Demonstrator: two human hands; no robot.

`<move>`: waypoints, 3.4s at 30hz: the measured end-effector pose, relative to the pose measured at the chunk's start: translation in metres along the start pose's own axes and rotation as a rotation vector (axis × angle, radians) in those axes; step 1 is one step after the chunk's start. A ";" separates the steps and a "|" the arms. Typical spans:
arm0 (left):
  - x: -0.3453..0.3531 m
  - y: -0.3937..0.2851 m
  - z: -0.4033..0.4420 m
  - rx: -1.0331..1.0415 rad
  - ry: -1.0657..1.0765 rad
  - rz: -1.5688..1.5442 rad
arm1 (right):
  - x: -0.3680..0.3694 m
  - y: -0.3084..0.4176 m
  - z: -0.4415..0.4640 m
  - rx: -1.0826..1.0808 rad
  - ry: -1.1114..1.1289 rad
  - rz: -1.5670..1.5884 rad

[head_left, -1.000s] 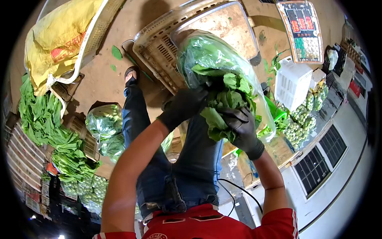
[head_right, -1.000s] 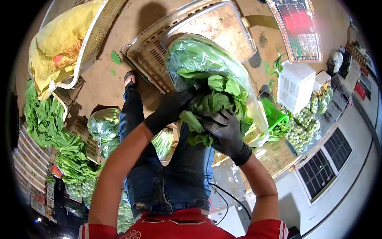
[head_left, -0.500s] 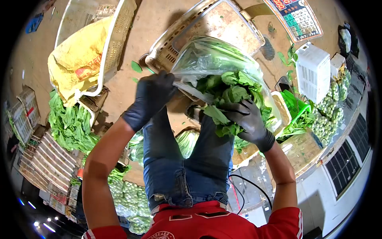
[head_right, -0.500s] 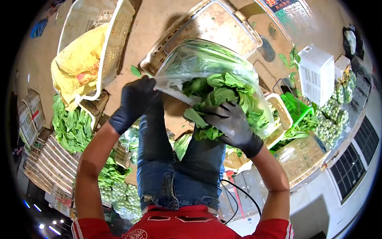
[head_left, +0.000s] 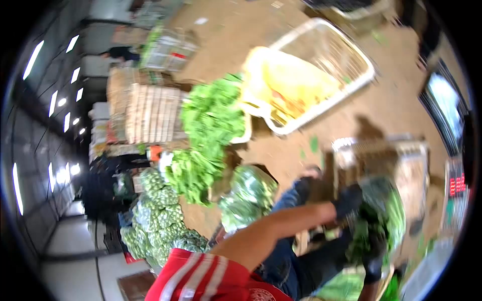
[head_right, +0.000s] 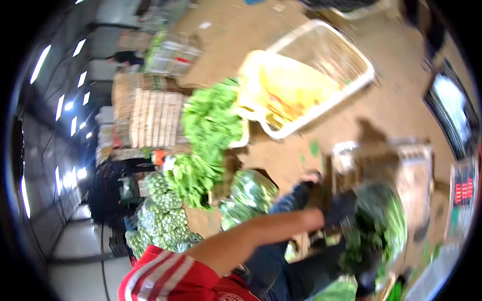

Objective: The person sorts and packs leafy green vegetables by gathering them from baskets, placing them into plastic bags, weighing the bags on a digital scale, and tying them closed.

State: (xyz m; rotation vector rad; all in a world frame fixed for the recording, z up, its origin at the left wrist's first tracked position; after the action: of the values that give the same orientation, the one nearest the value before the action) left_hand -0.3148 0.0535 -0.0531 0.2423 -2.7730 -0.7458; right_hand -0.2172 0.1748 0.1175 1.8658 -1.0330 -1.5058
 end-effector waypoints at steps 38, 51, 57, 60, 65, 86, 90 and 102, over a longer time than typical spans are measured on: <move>0.076 0.044 -0.074 0.048 -1.252 -3.577 | 0.097 -0.023 0.110 0.374 -0.013 0.672; 0.091 0.055 -0.083 0.199 -1.368 -3.650 | 0.034 -0.028 0.188 0.065 -0.163 0.100; 0.107 0.079 -0.104 0.363 -1.592 -3.763 | 0.011 -0.057 0.022 0.122 0.065 -0.149; 0.129 0.097 -0.119 0.614 -1.717 -3.894 | -0.030 -0.039 -0.089 0.513 0.198 -0.322; 0.142 0.137 -0.077 0.938 -0.985 -3.977 | -0.104 -0.047 -0.164 0.664 0.175 -0.581; 0.125 0.194 -0.060 0.978 -0.849 -3.432 | -0.060 -0.022 -0.012 0.257 -0.400 -0.198; 0.128 0.203 -0.070 0.726 -0.980 -3.293 | -0.010 -0.056 0.075 0.275 -0.557 -0.410; 0.131 0.179 -0.088 0.910 -1.124 -3.232 | 0.029 -0.174 0.129 0.367 -0.515 -0.354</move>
State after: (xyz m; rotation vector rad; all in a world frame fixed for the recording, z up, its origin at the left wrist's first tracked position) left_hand -0.4303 0.1358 0.1387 -1.8517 -0.3722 -0.3501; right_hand -0.2985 0.2585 -0.0668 2.0340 -1.3297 -2.2090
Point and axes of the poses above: each hand's wrist, its own z-axis towards the middle knuckle, its own x-axis out of the palm, y = z × x, the point moved 5 cm from there along z, towards the middle knuckle
